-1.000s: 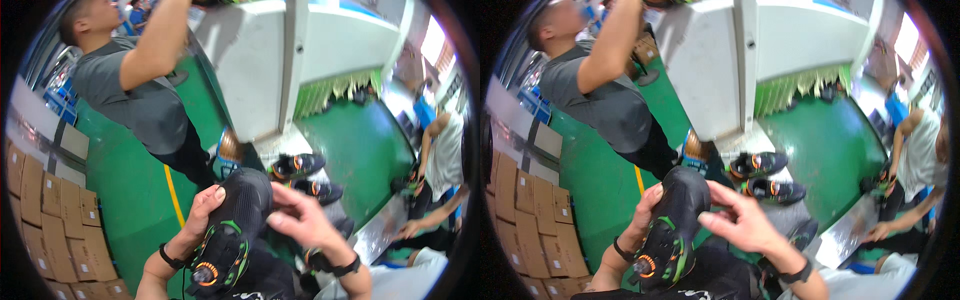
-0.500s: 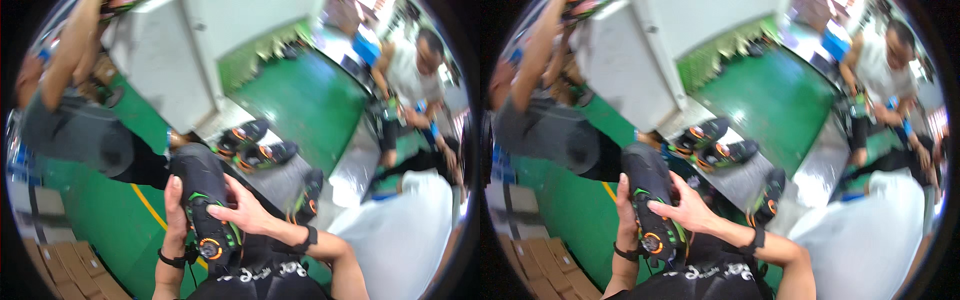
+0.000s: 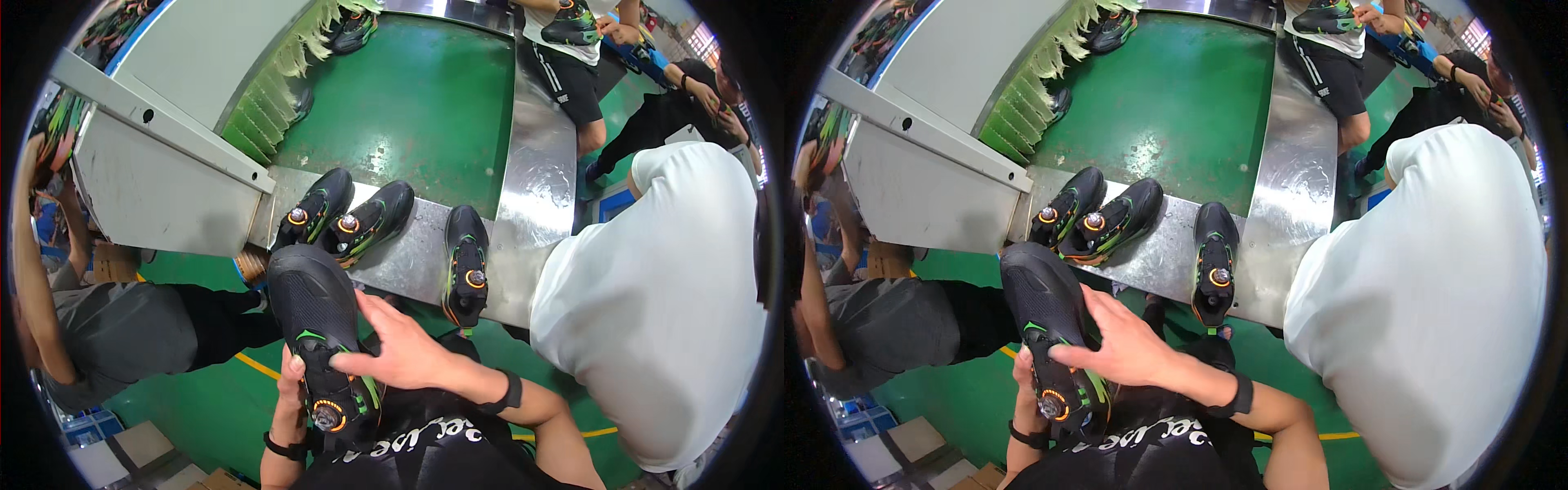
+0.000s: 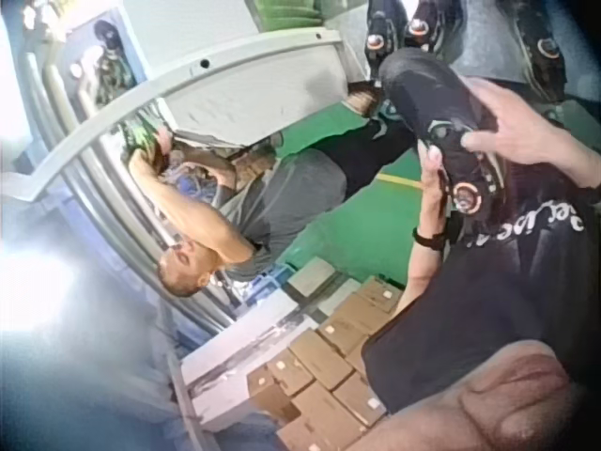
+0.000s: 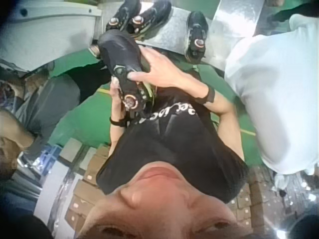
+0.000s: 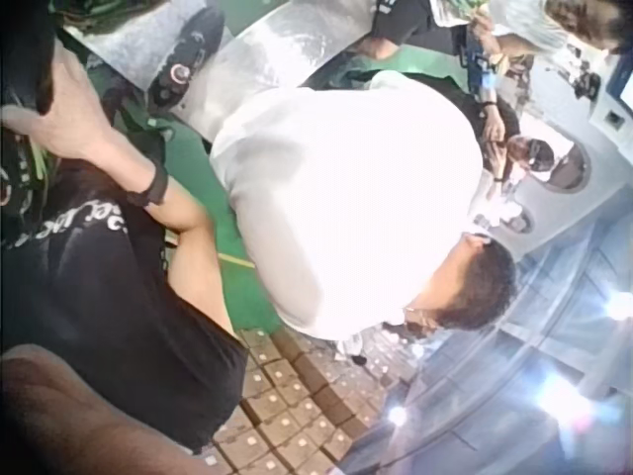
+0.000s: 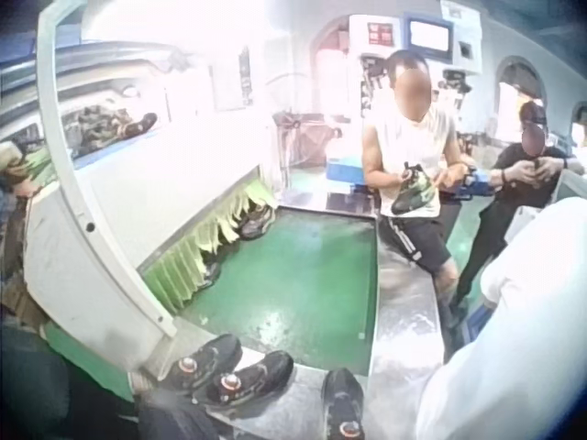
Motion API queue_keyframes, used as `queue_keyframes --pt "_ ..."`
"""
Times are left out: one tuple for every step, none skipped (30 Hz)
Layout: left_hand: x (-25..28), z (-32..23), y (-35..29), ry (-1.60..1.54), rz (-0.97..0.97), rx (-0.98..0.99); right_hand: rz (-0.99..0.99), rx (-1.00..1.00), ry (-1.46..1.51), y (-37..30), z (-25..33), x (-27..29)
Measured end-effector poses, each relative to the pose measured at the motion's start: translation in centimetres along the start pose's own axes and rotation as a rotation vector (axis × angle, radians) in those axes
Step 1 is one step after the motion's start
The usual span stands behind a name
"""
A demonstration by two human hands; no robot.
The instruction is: The person is inspecting and checking the quality of manufactured shoes at a factory workstation.
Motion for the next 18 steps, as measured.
queue_keyframes --pt "-0.9 -0.3 0.2 -0.010 0.091 -0.017 -0.001 0.103 0.028 -0.4 0.0 0.9" --pt "-1.0 0.0 0.4 -0.078 0.004 0.054 -0.070 0.001 0.198 -1.0 -1.2 2.3" --pt "-1.3 0.1 0.6 -0.123 -0.035 0.107 -0.364 0.001 0.112 -1.7 -2.2 4.5" --pt "-2.2 -1.0 1.0 -0.039 0.089 0.033 -0.545 0.055 -0.173 -2.7 -2.8 7.0" --pt "-2.2 -1.3 0.9 -0.008 0.012 -0.011 -0.680 0.050 -0.393 -3.3 -3.8 9.1" --pt "-2.6 -1.7 1.0 0.040 0.013 -0.035 -0.753 -0.095 -0.493 -4.0 -5.8 10.7" --pt "-2.9 -2.1 1.0 0.082 0.010 -0.085 -0.813 -0.263 -0.592 -4.7 -8.1 11.6" --pt "-3.1 -2.3 0.9 0.109 0.019 -0.086 -0.757 -0.385 -0.658 -4.8 -10.3 11.9" --pt "-3.5 -2.7 1.1 0.128 0.049 -0.132 -0.725 -0.470 -0.716 -4.7 -12.4 11.7" --pt "-3.6 -2.9 0.9 0.127 0.065 -0.141 -0.711 -0.362 -0.615 -4.3 -13.6 11.6" --pt "-3.8 -3.0 1.0 0.134 0.099 -0.151 -0.693 -0.362 -0.531 -4.2 -15.0 11.7" --pt "-3.7 -3.1 0.7 0.143 0.054 -0.166 -0.682 -0.298 -0.526 -4.0 -15.7 11.6" --pt "-3.8 -3.4 0.7 0.180 0.060 -0.199 -0.710 -0.294 -0.517 -4.1 -16.3 11.7" --pt "-3.9 -3.6 0.4 0.190 0.062 -0.225 -0.755 -0.285 -0.524 -4.3 -16.7 12.1" --pt "-4.2 -3.8 0.3 0.197 0.070 -0.251 -0.745 -0.278 -0.518 -4.3 -16.9 12.3" --pt "-4.4 -3.9 0.1 0.186 0.077 -0.263 -0.746 -0.347 -0.451 -4.6 -17.5 12.7" --pt "-4.9 -3.9 -0.1 0.198 0.117 -0.266 -0.755 -0.388 -0.393 -5.0 -17.6 13.2" --pt "-5.4 -3.9 -0.3 0.210 0.159 -0.270 -0.810 -0.386 -0.392 -5.5 -17.2 13.8"
Point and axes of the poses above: each hand's wrist, its own y-axis towards the middle knuckle, its own x-axis out of the back of the hand, z = x × y, the point moved 6 cm from there along y, towards the middle knuckle, and after that the axes turned 5 degrees about -z, right-handed, at the moved point
